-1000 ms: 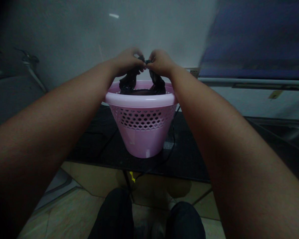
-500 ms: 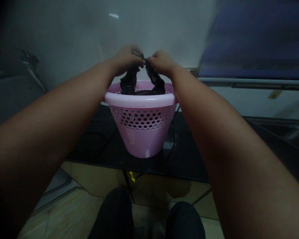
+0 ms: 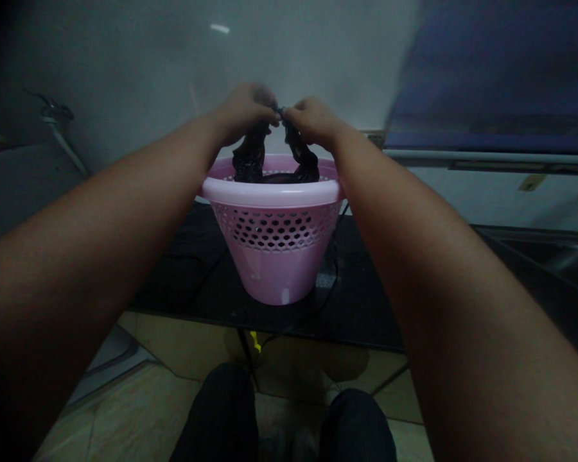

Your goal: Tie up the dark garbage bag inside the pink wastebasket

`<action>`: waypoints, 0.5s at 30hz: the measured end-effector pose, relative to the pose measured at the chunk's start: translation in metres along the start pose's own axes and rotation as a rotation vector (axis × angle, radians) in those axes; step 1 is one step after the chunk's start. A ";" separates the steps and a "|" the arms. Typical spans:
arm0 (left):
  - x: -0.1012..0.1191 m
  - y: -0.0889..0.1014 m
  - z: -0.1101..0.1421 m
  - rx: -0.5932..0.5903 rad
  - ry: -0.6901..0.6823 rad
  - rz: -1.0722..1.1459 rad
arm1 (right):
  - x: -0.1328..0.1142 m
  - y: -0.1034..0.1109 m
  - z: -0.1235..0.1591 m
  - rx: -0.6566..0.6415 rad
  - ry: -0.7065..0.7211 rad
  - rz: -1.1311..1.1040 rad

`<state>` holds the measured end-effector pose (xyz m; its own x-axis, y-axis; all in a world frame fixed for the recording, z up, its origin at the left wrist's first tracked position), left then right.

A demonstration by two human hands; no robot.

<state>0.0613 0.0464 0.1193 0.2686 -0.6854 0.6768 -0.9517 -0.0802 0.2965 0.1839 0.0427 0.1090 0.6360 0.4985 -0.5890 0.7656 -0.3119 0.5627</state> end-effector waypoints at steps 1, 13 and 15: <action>0.000 0.000 0.000 0.001 -0.015 -0.016 | -0.001 0.000 0.000 0.003 0.019 0.006; -0.014 0.001 -0.007 -0.024 0.029 0.033 | 0.006 0.008 -0.014 0.135 0.133 0.175; -0.011 0.001 -0.005 -0.010 0.027 0.000 | 0.005 0.008 -0.013 0.144 0.144 0.159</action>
<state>0.0582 0.0578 0.1155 0.2727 -0.6654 0.6949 -0.9501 -0.0725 0.3033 0.1914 0.0535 0.1185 0.7369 0.5407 -0.4057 0.6697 -0.5025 0.5468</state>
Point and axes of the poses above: each hand's wrist, its own z-axis away from the middle knuckle, its own y-axis out of the back of the hand, x = y × z, the point moved 5 cm from there along -z, towards the middle knuckle, and after that the axes turned 8 degrees about x, right-handed, at the moved point
